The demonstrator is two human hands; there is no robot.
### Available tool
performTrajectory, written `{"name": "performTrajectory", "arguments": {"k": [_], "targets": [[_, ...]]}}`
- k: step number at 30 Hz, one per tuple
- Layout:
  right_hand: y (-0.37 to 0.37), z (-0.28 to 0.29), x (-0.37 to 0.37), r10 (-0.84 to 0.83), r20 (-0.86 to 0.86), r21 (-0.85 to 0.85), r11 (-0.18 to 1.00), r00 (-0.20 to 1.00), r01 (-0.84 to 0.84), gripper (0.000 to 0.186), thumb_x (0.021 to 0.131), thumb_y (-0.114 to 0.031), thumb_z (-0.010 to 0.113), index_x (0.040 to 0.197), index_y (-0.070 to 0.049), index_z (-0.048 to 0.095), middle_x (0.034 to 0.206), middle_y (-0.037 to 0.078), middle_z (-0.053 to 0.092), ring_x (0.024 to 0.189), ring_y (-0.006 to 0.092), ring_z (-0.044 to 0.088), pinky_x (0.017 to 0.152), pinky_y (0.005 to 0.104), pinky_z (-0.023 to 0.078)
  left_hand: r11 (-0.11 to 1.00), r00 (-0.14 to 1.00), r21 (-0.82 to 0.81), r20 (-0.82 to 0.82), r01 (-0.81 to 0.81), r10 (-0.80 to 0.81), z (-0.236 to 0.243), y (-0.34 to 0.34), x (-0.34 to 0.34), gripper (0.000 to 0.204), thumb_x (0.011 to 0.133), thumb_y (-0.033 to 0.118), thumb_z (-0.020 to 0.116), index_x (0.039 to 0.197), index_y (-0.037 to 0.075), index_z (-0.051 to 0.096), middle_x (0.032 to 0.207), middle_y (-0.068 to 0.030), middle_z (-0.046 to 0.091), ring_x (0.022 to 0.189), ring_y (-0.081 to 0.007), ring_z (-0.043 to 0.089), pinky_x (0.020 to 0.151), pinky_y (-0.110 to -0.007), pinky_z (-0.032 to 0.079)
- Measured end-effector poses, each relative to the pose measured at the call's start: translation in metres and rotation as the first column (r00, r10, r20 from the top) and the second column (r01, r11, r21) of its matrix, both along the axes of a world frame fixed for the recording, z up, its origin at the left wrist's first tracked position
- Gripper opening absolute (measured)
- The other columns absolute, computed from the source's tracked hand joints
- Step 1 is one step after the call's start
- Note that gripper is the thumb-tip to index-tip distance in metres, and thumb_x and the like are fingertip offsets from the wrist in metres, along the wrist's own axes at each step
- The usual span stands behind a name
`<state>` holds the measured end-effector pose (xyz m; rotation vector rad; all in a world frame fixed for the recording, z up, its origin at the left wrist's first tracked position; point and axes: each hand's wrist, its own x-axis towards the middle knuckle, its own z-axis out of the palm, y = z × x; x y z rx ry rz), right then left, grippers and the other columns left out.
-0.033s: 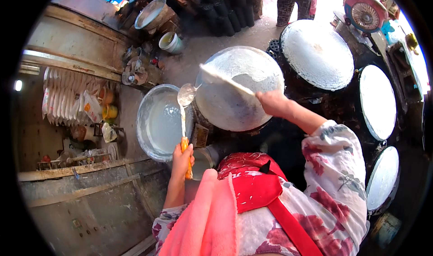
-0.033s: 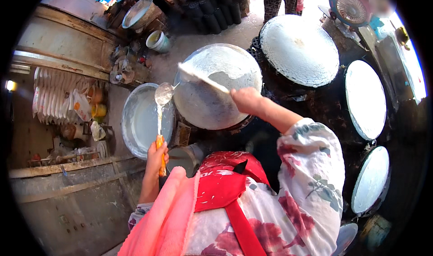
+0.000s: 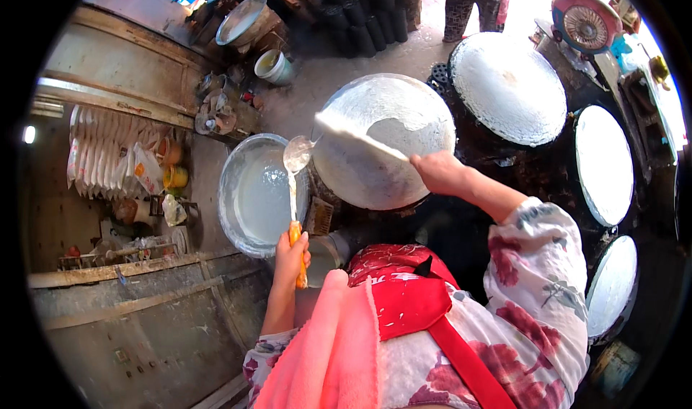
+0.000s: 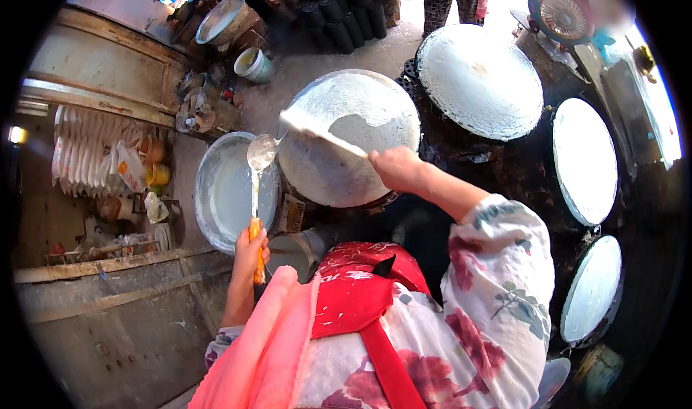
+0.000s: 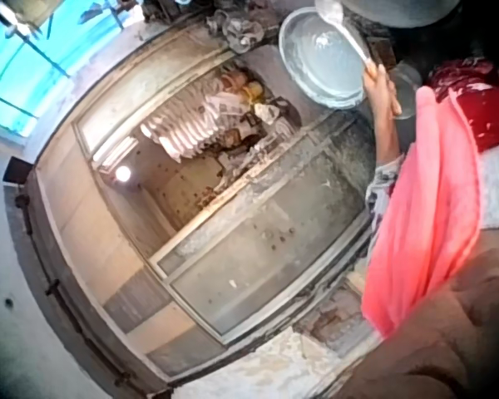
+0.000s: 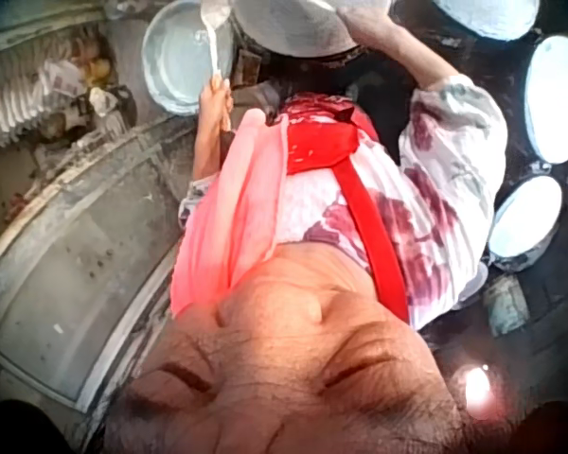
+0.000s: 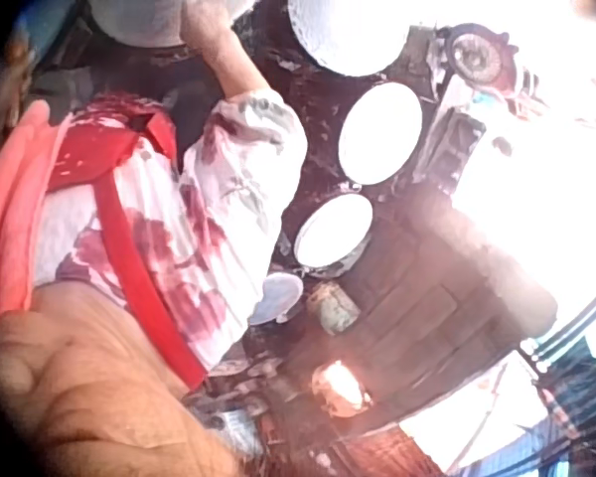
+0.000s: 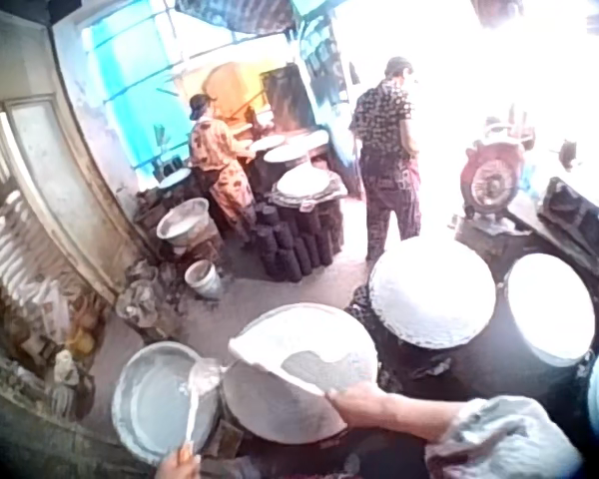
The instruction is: The person scoops white batter from a large metal basin using a ladle and pours it onto several hot, round griddles. They use a long, thin metal spatula to spread the batter evenly into thin, circular layers. The person repeatedly checks the cooking progress and flips the cakes to cook the other side.
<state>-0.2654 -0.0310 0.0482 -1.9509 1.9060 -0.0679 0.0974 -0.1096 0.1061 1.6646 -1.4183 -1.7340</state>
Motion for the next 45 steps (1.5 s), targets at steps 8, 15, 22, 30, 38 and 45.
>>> {"name": "performTrajectory", "arguments": {"k": [8, 15, 22, 30, 38, 45], "targets": [[-0.042, -0.016, -0.043, -0.147, 0.028, -0.079, 0.986, 0.989, 0.149, 0.016, 0.079, -0.004, 0.046, 0.09, 0.0, 0.056, 0.071, 0.019, 0.063, 0.07, 0.0345, 0.064, 0.057, 0.0442, 0.05, 0.996, 0.998, 0.077, -0.034, -0.042, 0.044, 0.005, 0.008, 0.011, 0.023, 0.091, 0.017, 0.054, 0.109, 0.007, 0.046, 0.069, -0.0021, 0.046, 0.045, -0.0084, 0.043, 0.039, -0.022, 0.034], [0.023, 0.023, -0.036, 0.13, 0.01, 0.023, 0.991, 0.991, -0.13, 0.021, 0.079, -0.008, 0.05, 0.098, -0.004, 0.057, 0.062, 0.014, 0.06, 0.062, 0.0313, 0.063, 0.054, 0.0431, 0.049, 0.992, 0.996, 0.092, -0.021, -0.083, 0.085, 0.006, 0.02, 0.022, 0.025, 0.091, 0.015, 0.053, 0.113, 0.007, 0.045, 0.07, -0.0025, 0.045, 0.046, -0.0082, 0.042, 0.04, -0.022, 0.034], [-0.043, -0.019, -0.047, -0.011, 0.017, -0.068, 0.998, 1.0, 0.012, 0.026, 0.08, -0.006, 0.047, 0.104, -0.005, 0.058, 0.072, 0.015, 0.063, 0.069, 0.0352, 0.063, 0.058, 0.044, 0.049, 0.996, 0.997, 0.048, -0.019, -0.069, 0.07, 0.009, 0.015, 0.012, 0.022, 0.091, 0.015, 0.052, 0.111, 0.007, 0.046, 0.07, -0.0012, 0.045, 0.046, -0.007, 0.042, 0.04, -0.021, 0.034], [0.06, 0.018, -0.014, 0.178, 0.111, 0.028, 0.983, 0.978, -0.182, 0.015, 0.076, -0.008, 0.054, 0.09, -0.003, 0.055, 0.062, 0.014, 0.059, 0.063, 0.0325, 0.063, 0.055, 0.0432, 0.048, 0.998, 0.992, -0.044, 0.122, 0.037, -0.031, 0.007, 0.031, 0.034, 0.029, 0.089, 0.014, 0.056, 0.114, 0.004, 0.047, 0.069, -0.0006, 0.047, 0.045, -0.006, 0.043, 0.039, -0.021, 0.034], [0.223, 0.026, 0.02, -0.283, 0.098, -0.041, 0.957, 0.954, 0.288, 0.019, 0.081, -0.011, 0.055, 0.1, -0.007, 0.057, 0.077, 0.012, 0.061, 0.067, 0.0308, 0.061, 0.058, 0.0401, 0.048, 0.788, 0.797, -0.241, 0.4, 0.567, -0.452, 0.002, 0.071, 0.046, 0.044, 0.085, 0.016, 0.059, 0.124, 0.003, 0.045, 0.104, -0.0244, 0.059, 0.099, -0.0369, 0.059, 0.082, -0.038, 0.046], [0.204, -0.004, 0.14, -0.664, 0.339, 0.175, 0.74, 0.666, 0.649, 0.027, 0.092, -0.031, 0.048, 0.108, -0.01, 0.054, 0.082, 0.019, 0.063, 0.078, 0.0382, 0.061, 0.069, 0.0459, 0.048, 0.685, 0.936, -0.639, 0.222, 0.351, -0.273, -0.021, 0.039, 0.062, 0.039, 0.088, 0.013, 0.059, 0.123, 0.002, 0.048, 0.09, -0.0075, 0.059, 0.061, -0.0096, 0.053, 0.056, -0.024, 0.045]]}}
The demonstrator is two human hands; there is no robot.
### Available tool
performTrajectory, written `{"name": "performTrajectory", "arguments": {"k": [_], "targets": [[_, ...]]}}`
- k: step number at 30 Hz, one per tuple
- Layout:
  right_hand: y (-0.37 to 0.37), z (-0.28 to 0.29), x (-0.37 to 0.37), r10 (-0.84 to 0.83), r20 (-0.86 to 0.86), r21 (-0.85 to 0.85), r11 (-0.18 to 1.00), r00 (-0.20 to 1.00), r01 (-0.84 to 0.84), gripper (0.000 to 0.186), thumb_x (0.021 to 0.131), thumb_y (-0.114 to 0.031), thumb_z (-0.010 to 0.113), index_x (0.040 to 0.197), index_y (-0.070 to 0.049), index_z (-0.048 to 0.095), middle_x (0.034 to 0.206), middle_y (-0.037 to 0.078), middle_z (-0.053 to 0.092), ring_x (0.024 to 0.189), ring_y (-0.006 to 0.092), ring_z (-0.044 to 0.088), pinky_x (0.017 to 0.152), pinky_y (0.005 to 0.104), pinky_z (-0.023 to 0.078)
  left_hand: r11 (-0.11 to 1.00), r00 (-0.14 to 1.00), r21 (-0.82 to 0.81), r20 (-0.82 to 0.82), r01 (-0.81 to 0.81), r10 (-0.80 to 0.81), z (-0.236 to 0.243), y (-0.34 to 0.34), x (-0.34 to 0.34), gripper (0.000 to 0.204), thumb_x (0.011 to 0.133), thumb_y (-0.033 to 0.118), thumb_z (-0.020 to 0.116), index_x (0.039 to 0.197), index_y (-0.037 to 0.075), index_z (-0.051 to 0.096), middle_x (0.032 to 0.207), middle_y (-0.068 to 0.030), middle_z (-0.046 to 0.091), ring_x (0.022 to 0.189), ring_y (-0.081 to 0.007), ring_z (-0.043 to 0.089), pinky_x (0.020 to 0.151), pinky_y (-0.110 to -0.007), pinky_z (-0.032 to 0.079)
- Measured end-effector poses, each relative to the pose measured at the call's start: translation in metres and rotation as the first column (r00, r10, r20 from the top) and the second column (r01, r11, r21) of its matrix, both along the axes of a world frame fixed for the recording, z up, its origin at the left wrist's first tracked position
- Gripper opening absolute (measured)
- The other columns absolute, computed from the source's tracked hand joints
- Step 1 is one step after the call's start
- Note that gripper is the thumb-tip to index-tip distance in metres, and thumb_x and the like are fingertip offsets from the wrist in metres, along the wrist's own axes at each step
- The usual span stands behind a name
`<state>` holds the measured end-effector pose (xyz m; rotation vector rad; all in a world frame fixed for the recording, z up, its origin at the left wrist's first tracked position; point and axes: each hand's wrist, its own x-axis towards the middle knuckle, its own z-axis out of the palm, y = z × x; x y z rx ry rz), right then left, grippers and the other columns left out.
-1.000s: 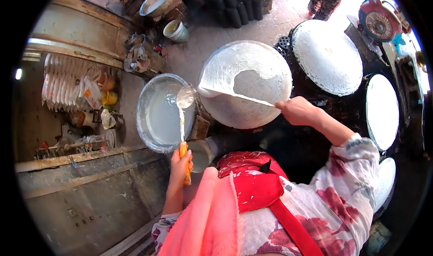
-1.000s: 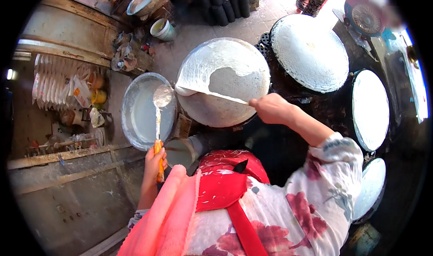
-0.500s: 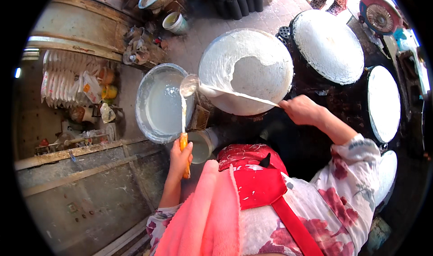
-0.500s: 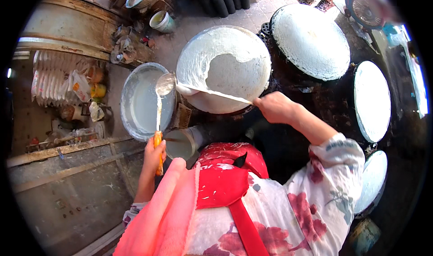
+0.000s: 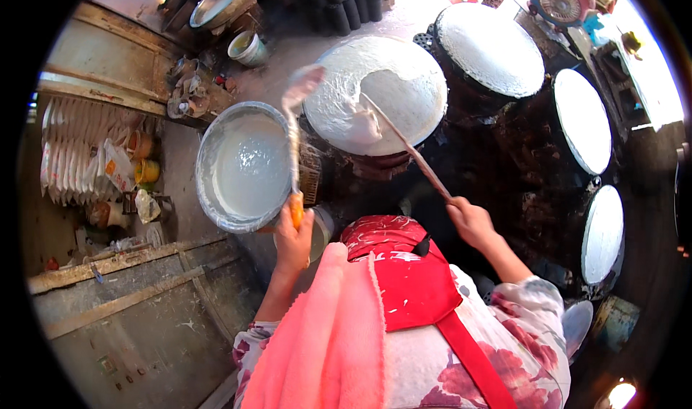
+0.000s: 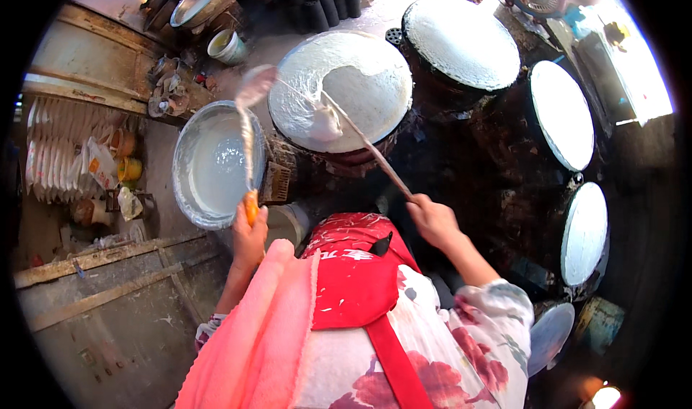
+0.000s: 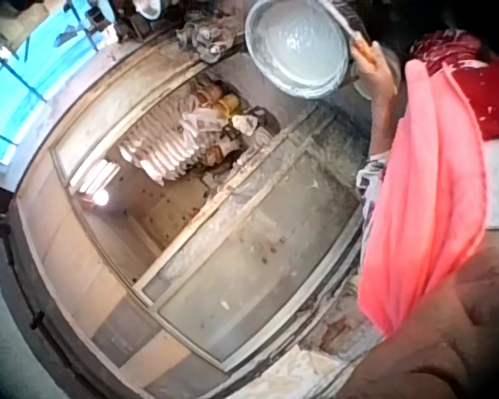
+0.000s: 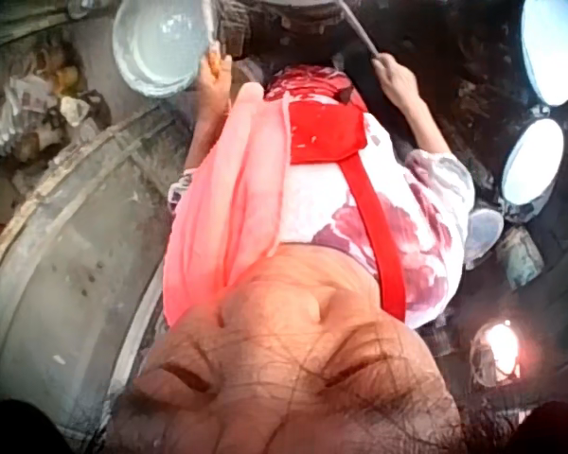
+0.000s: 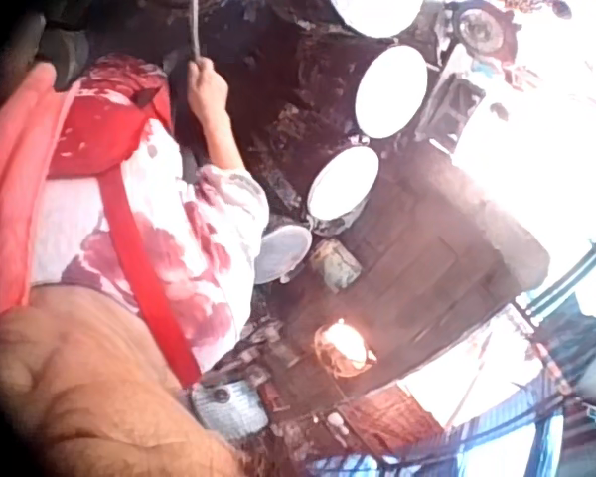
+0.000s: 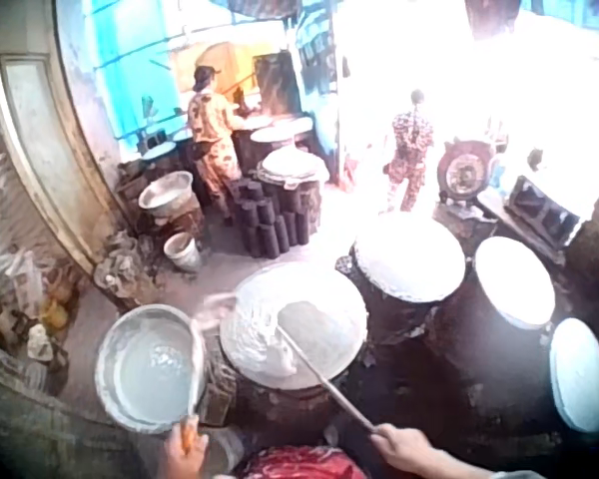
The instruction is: The person scoops white batter from a large metal basin using a ladle and pours it onto several hot, round griddles. They use a long, thin metal spatula to spread the batter evenly into thin, circular layers. The person repeatedly checks the cooking progress and flips the cakes to cook the other side.
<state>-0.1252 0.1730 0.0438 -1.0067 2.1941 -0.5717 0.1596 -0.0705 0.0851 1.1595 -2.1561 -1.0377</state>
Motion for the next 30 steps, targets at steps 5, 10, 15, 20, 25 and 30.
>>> {"name": "performTrajectory", "arguments": {"k": [5, 10, 15, 20, 25, 30], "targets": [[-0.092, -0.034, 0.074, 0.038, 0.069, -0.112, 0.993, 0.997, -0.03, 0.03, 0.094, -0.033, 0.042, 0.097, -0.005, 0.054, 0.08, 0.023, 0.062, 0.078, 0.0429, 0.059, 0.071, 0.0501, 0.045, 0.786, 0.96, 0.614, -0.254, 0.064, 0.121, 0.022, -0.019, -0.016, 0.027, 0.093, 0.015, 0.051, 0.117, 0.003, 0.046, 0.072, -0.0009, 0.045, 0.045, -0.0032, 0.038, 0.04, -0.018, 0.032], [-0.045, -0.046, 0.063, -0.331, 0.336, -0.108, 0.916, 0.882, 0.385, 0.033, 0.093, -0.033, 0.042, 0.093, -0.003, 0.056, 0.079, 0.022, 0.062, 0.078, 0.0403, 0.06, 0.067, 0.0452, 0.045, 0.783, 0.96, 0.616, -0.262, 0.088, 0.098, 0.021, -0.021, 0.006, 0.028, 0.094, 0.016, 0.048, 0.119, 0.005, 0.044, 0.072, -0.0012, 0.045, 0.046, -0.0048, 0.041, 0.042, -0.019, 0.035], [-0.058, -0.036, 0.092, -0.115, 0.163, -0.085, 0.988, 0.98, 0.13, 0.031, 0.093, -0.032, 0.041, 0.096, -0.004, 0.054, 0.079, 0.025, 0.061, 0.078, 0.0426, 0.058, 0.07, 0.051, 0.045, 0.754, 0.948, 0.642, -0.306, 0.139, 0.086, 0.016, -0.013, -0.004, 0.026, 0.094, 0.018, 0.049, 0.115, 0.004, 0.046, 0.069, -0.0011, 0.046, 0.046, -0.0051, 0.041, 0.042, -0.019, 0.036], [-0.04, -0.054, 0.044, -0.347, 0.251, -0.138, 0.911, 0.904, 0.388, 0.032, 0.093, -0.03, 0.04, 0.092, -0.004, 0.058, 0.08, 0.022, 0.062, 0.079, 0.0415, 0.059, 0.069, 0.0473, 0.046, 0.77, 0.953, 0.616, -0.3, 0.167, 0.033, 0.021, -0.016, -0.016, 0.026, 0.095, 0.021, 0.048, 0.115, 0.004, 0.046, 0.067, -0.0015, 0.046, 0.046, -0.006, 0.042, 0.042, -0.019, 0.036], [-0.035, -0.034, 0.038, -0.127, 0.059, -0.116, 0.984, 0.99, 0.133, 0.031, 0.093, -0.032, 0.04, 0.088, -0.004, 0.055, 0.078, 0.025, 0.061, 0.076, 0.0425, 0.059, 0.069, 0.0512, 0.045, 0.736, 0.95, 0.656, -0.306, 0.166, 0.059, 0.023, -0.015, -0.025, 0.027, 0.095, 0.021, 0.046, 0.116, 0.004, 0.045, 0.066, -0.0029, 0.047, 0.046, -0.0074, 0.044, 0.042, -0.019, 0.037], [-0.018, -0.061, -0.014, -0.289, 0.071, -0.194, 0.935, 0.955, 0.297, 0.035, 0.093, -0.034, 0.039, 0.086, -0.005, 0.057, 0.079, 0.021, 0.062, 0.079, 0.0394, 0.06, 0.069, 0.0473, 0.046, 0.683, 0.953, 0.711, -0.295, 0.17, 0.07, 0.017, -0.021, -0.038, 0.03, 0.096, 0.025, 0.044, 0.117, 0.003, 0.043, 0.066, -0.0039, 0.047, 0.045, -0.0089, 0.044, 0.041, -0.02, 0.037]]}}
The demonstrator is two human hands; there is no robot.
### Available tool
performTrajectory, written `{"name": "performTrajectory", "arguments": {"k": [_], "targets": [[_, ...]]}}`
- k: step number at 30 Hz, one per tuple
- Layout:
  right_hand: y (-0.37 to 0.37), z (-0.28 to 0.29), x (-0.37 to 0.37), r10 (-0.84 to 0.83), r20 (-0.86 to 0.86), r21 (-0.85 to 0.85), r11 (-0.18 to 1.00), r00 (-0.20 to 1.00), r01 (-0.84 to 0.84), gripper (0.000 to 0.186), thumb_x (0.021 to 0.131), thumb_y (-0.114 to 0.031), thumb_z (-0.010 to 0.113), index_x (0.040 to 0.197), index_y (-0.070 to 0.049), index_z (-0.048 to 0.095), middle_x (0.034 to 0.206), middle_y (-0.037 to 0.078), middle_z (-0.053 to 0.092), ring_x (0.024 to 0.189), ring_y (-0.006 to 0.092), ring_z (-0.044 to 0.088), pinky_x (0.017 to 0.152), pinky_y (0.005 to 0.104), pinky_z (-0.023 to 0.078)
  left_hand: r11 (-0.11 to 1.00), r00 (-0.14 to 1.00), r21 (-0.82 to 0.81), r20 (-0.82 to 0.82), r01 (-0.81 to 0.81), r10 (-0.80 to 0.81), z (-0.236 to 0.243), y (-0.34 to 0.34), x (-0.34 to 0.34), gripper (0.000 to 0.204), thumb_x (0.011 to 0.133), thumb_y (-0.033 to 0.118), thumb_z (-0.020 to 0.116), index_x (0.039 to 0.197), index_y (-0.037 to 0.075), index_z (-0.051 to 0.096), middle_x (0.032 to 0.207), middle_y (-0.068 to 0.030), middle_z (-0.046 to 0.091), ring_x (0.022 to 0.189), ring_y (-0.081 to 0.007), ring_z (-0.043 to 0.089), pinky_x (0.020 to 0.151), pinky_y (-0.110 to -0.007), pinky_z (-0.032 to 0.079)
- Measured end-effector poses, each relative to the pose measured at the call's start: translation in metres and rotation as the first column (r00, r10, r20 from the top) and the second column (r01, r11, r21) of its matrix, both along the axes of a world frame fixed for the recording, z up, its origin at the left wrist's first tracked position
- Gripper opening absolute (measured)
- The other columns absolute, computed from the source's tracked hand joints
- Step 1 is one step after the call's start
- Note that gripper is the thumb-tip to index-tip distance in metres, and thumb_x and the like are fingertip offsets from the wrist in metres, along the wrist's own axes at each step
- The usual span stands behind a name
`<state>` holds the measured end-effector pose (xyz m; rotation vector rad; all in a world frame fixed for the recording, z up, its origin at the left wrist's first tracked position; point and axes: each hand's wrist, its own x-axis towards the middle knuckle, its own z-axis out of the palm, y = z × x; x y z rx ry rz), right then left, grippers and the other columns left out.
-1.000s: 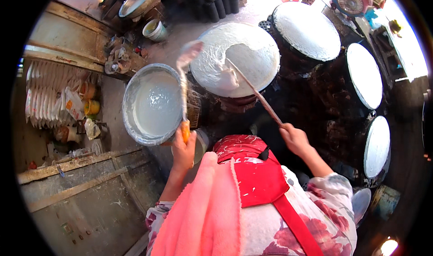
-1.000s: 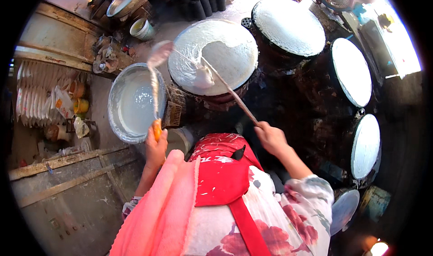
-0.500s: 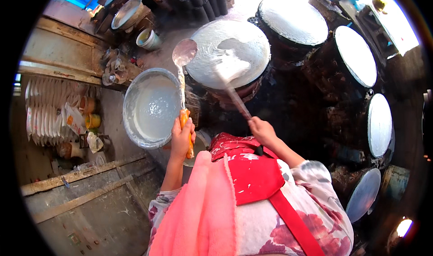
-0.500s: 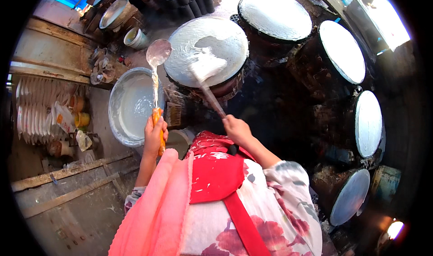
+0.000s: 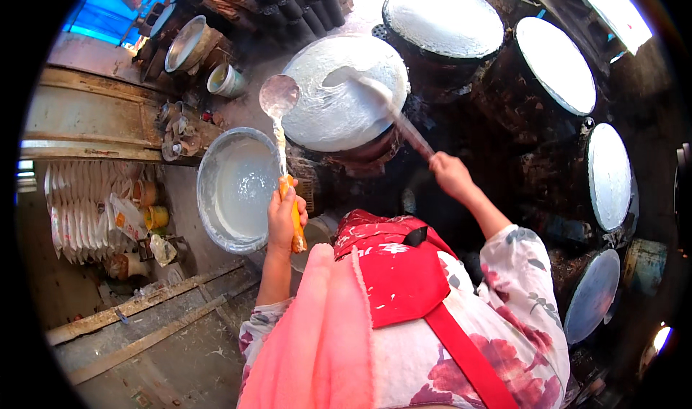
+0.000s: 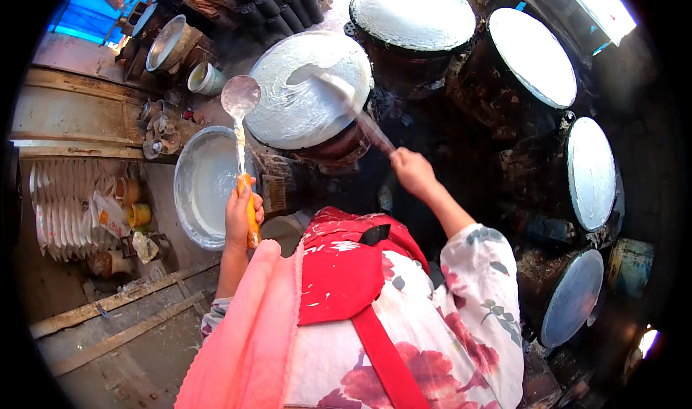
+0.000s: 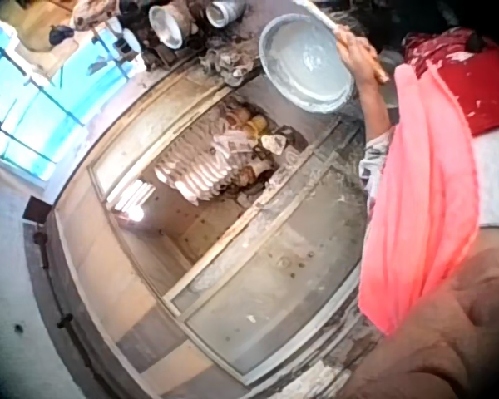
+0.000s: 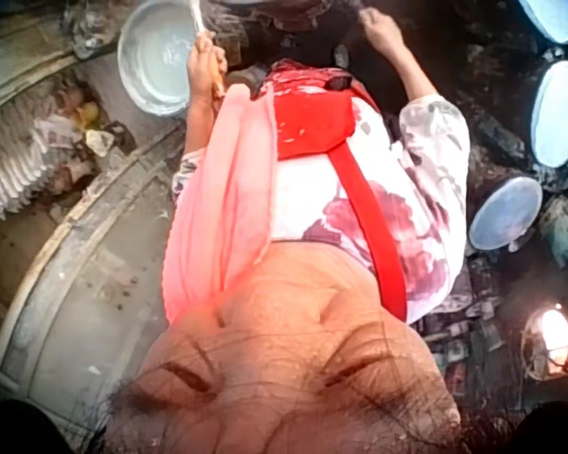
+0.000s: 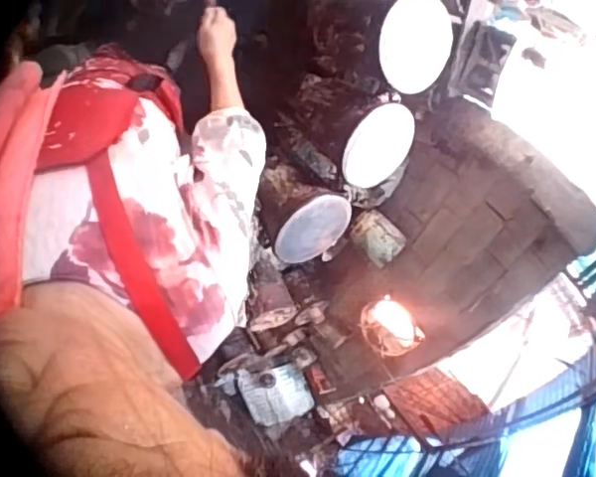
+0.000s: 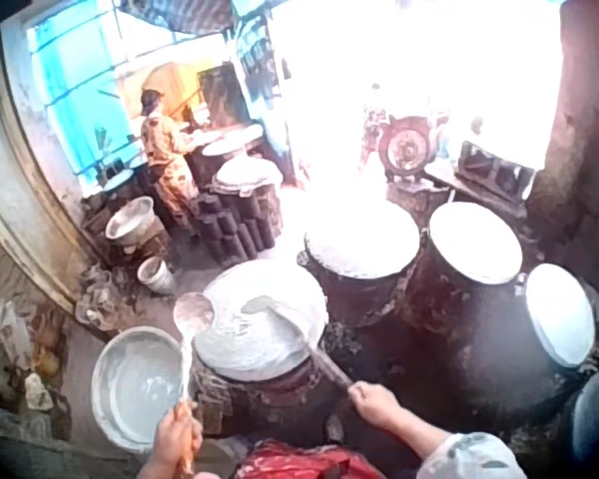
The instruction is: The person scoops white batter from a large metal basin using a ladle and pours it onto several hot, round griddles. They use a long, thin metal spatula to spread the batter evenly into thin, circular layers. The person repeatedly checks the cooking progress and flips the cakes to cook the other side.
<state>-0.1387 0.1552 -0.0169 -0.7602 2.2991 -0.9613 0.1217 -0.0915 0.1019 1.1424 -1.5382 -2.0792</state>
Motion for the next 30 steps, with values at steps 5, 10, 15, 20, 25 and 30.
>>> {"name": "performTrajectory", "arguments": {"k": [5, 10, 15, 20, 25, 30], "targets": [[-0.008, 0.025, 0.004, 0.297, -0.061, 0.091, 0.953, 0.953, -0.291, 0.031, 0.092, -0.032, 0.04, 0.089, -0.005, 0.056, 0.079, 0.023, 0.061, 0.078, 0.0408, 0.059, 0.07, 0.0481, 0.046, 1.0, 0.999, 0.001, 0.033, -0.009, 0.008, 0.003, 0.005, -0.013, 0.031, 0.096, 0.026, 0.044, 0.117, 0.004, 0.043, 0.066, -0.0044, 0.047, 0.044, -0.0094, 0.043, 0.041, -0.021, 0.037], [-0.005, 0.0, -0.052, 0.085, 0.02, 0.048, 0.995, 0.996, -0.086, 0.035, 0.092, -0.034, 0.04, 0.09, -0.005, 0.057, 0.083, 0.022, 0.062, 0.084, 0.0395, 0.06, 0.073, 0.0474, 0.046, 0.998, 0.998, 0.057, 0.059, -0.025, 0.022, 0.007, 0.008, -0.019, 0.033, 0.097, 0.03, 0.043, 0.118, 0.005, 0.043, 0.066, -0.0042, 0.046, 0.044, -0.0091, 0.042, 0.04, -0.022, 0.036], [-0.037, 0.022, -0.065, 0.315, -0.028, 0.084, 0.946, 0.949, -0.312, 0.033, 0.093, -0.033, 0.04, 0.089, -0.004, 0.056, 0.083, 0.024, 0.061, 0.083, 0.0417, 0.058, 0.072, 0.0491, 0.045, 0.997, 0.993, 0.044, 0.102, -0.06, 0.055, 0.008, 0.016, -0.025, 0.034, 0.096, 0.032, 0.043, 0.118, 0.006, 0.043, 0.066, -0.0038, 0.046, 0.042, -0.009, 0.041, 0.038, -0.021, 0.034], [-0.026, 0.006, -0.106, 0.242, -0.107, 0.101, 0.967, 0.964, -0.232, 0.033, 0.093, -0.034, 0.041, 0.089, -0.005, 0.056, 0.083, 0.022, 0.061, 0.084, 0.0409, 0.058, 0.073, 0.048, 0.045, 0.993, 0.985, 0.071, 0.149, -0.099, 0.087, 0.012, 0.024, -0.019, 0.034, 0.097, 0.033, 0.043, 0.118, 0.006, 0.043, 0.066, -0.0031, 0.046, 0.042, -0.0083, 0.041, 0.038, -0.02, 0.033], [-0.116, 0.005, -0.167, 0.239, -0.208, 0.12, 0.968, 0.948, -0.218, 0.038, 0.093, -0.033, 0.036, 0.091, -0.003, 0.059, 0.09, 0.021, 0.063, 0.089, 0.0392, 0.059, 0.079, 0.047, 0.047, 0.988, 0.983, 0.087, 0.142, -0.126, 0.113, 0.014, 0.036, -0.026, 0.035, 0.097, 0.033, 0.042, 0.118, 0.005, 0.043, 0.066, -0.003, 0.046, 0.043, -0.008, 0.041, 0.039, -0.02, 0.034], [-0.171, 0.012, -0.163, 0.337, -0.393, 0.217, 0.938, 0.856, -0.27, 0.02, 0.081, -0.018, 0.049, 0.082, -0.005, 0.063, 0.072, 0.016, 0.065, 0.07, 0.0352, 0.064, 0.065, 0.0433, 0.052, 0.98, 0.982, 0.136, 0.14, -0.146, 0.127, 0.014, 0.034, -0.034, 0.03, 0.096, 0.028, 0.043, 0.117, 0.006, 0.043, 0.067, -0.0046, 0.046, 0.042, -0.0093, 0.043, 0.039, -0.021, 0.036]]}}
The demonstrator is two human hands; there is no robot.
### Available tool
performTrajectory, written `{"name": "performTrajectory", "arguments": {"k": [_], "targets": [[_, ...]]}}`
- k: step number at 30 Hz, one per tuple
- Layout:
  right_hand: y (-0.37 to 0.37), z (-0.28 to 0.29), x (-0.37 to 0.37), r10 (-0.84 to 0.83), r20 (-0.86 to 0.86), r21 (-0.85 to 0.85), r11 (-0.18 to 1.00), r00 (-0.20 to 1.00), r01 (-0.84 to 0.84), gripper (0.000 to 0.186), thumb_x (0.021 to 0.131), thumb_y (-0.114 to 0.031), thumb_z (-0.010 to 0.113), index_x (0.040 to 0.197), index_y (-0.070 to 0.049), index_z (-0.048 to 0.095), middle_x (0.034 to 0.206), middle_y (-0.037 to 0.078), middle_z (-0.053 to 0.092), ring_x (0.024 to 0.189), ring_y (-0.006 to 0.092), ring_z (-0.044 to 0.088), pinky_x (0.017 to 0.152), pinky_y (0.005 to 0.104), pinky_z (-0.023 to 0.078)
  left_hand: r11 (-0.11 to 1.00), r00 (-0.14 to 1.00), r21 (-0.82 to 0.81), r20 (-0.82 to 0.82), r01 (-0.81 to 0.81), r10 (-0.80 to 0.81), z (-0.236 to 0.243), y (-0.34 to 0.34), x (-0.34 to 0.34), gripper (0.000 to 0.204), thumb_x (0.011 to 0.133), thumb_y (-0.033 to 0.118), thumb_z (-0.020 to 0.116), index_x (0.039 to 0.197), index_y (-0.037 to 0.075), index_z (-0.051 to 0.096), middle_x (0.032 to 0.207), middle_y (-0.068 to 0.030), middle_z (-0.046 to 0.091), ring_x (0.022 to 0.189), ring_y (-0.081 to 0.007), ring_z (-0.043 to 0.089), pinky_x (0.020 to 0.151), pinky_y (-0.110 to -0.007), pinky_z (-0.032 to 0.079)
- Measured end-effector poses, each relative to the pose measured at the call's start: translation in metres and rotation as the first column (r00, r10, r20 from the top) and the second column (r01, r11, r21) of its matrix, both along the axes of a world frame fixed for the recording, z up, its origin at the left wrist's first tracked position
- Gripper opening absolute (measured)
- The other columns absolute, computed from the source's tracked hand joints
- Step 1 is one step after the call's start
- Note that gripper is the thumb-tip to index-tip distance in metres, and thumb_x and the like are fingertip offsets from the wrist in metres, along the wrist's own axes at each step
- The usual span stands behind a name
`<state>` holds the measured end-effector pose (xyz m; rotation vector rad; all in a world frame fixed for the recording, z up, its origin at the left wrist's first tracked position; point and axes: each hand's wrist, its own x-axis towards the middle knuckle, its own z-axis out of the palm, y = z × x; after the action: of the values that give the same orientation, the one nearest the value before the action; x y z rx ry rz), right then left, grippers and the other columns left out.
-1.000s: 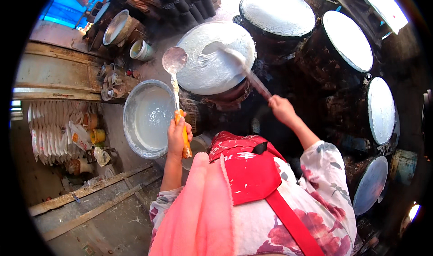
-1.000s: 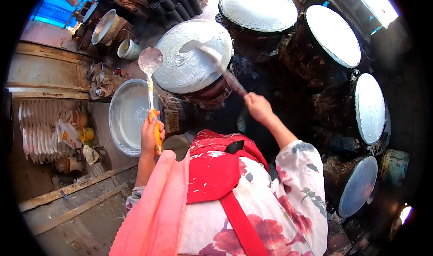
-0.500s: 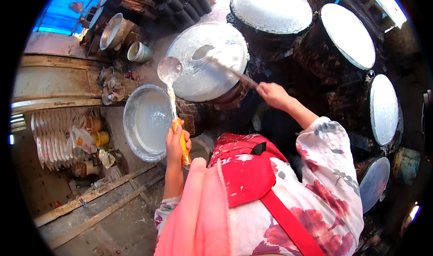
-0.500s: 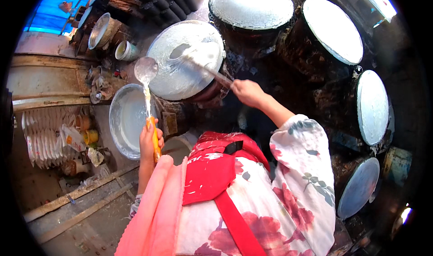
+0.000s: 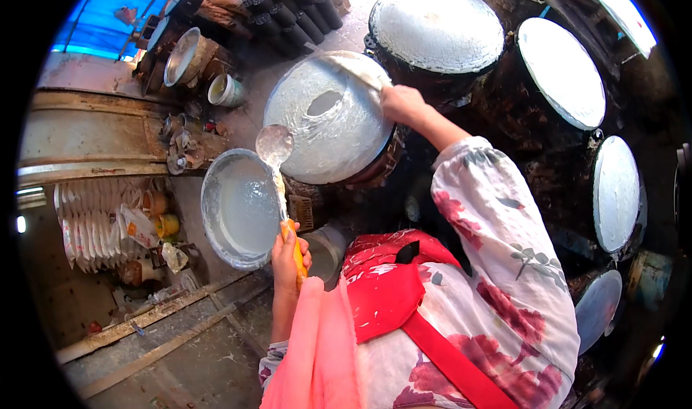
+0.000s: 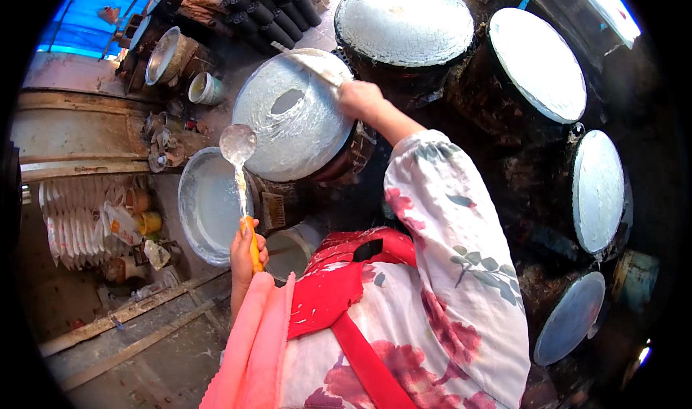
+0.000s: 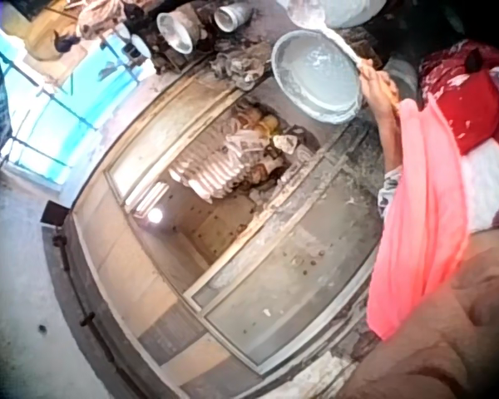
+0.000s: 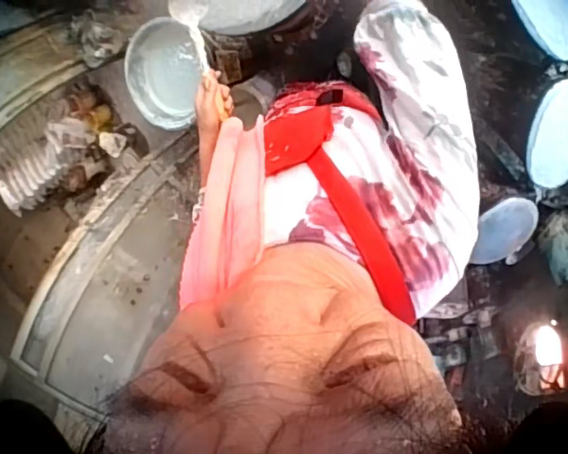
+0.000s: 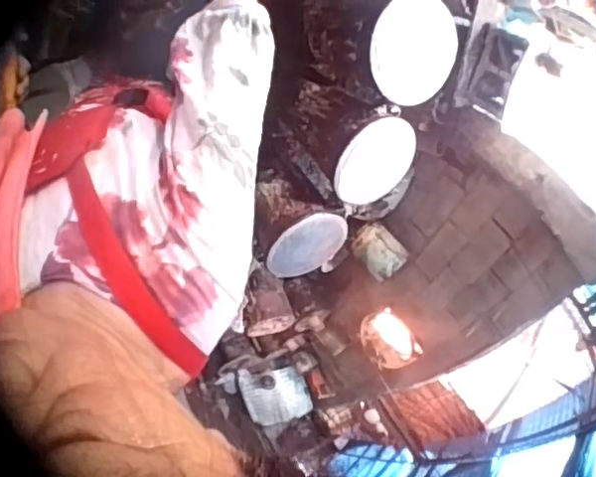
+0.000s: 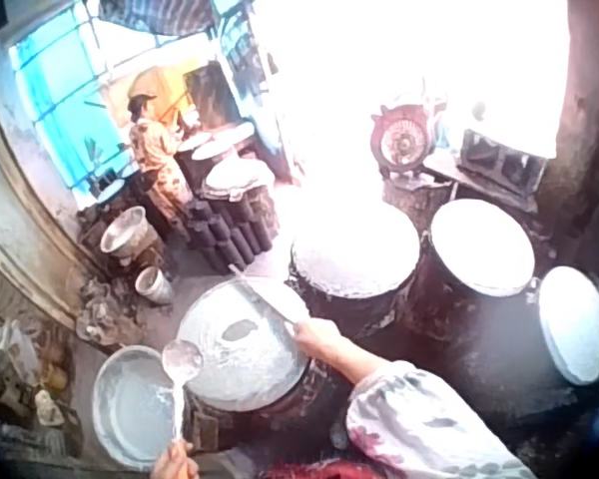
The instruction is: The person scoops white batter from a large metal basin using a ladle and pours it onto several hot, round griddles. They use a long, thin metal spatula to spread the batter evenly into thin, circular layers. The person repeatedly checks the cooking progress and flips the cakes to cook the other side.
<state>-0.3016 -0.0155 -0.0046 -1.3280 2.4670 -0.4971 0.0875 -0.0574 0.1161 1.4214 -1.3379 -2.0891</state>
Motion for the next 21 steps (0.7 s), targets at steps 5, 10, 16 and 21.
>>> {"name": "performTrajectory", "arguments": {"k": [5, 10, 16, 21], "targets": [[0.059, 0.015, 0.054, 0.021, 0.112, -0.051, 0.999, 0.994, -0.015, 0.022, 0.088, -0.02, 0.044, 0.085, -0.001, 0.054, 0.076, 0.022, 0.063, 0.075, 0.0381, 0.062, 0.067, 0.0483, 0.048, 1.0, 1.0, 0.01, 0.007, -0.021, 0.021, -0.005, -0.002, 0.011, 0.034, 0.096, 0.032, 0.043, 0.118, 0.006, 0.043, 0.067, -0.0034, 0.045, 0.043, -0.009, 0.041, 0.039, -0.022, 0.035], [0.098, -0.008, 0.061, -0.164, 0.062, -0.039, 0.985, 0.984, 0.167, 0.013, 0.085, -0.012, 0.045, 0.085, 0.0, 0.051, 0.074, 0.022, 0.063, 0.073, 0.0376, 0.063, 0.062, 0.0477, 0.049, 0.998, 1.0, 0.062, -0.022, -0.001, 0.003, -0.005, -0.004, 0.007, 0.034, 0.096, 0.032, 0.044, 0.118, 0.006, 0.043, 0.067, -0.0036, 0.045, 0.044, -0.0095, 0.04, 0.04, -0.022, 0.033], [0.061, 0.032, 0.1, 0.119, 0.053, -0.04, 0.992, 0.991, -0.117, 0.015, 0.082, -0.011, 0.046, 0.084, 0.002, 0.053, 0.074, 0.023, 0.063, 0.075, 0.0379, 0.064, 0.065, 0.0465, 0.05, 0.998, 1.0, 0.064, -0.004, 0.0, 0.0, 0.007, -0.003, 0.001, 0.033, 0.096, 0.031, 0.044, 0.117, 0.005, 0.044, 0.068, -0.0039, 0.045, 0.046, -0.0094, 0.04, 0.042, -0.021, 0.032], [0.058, 0.01, 0.068, -0.143, 0.076, -0.029, 0.989, 0.987, 0.146, 0.016, 0.083, -0.012, 0.045, 0.085, 0.001, 0.055, 0.077, 0.023, 0.064, 0.079, 0.0372, 0.064, 0.069, 0.0466, 0.05, 1.0, 1.0, 0.025, 0.011, 0.012, -0.012, 0.011, -0.007, 0.006, 0.033, 0.096, 0.031, 0.044, 0.116, 0.005, 0.044, 0.068, -0.0033, 0.046, 0.045, -0.0091, 0.041, 0.041, -0.022, 0.033]]}}
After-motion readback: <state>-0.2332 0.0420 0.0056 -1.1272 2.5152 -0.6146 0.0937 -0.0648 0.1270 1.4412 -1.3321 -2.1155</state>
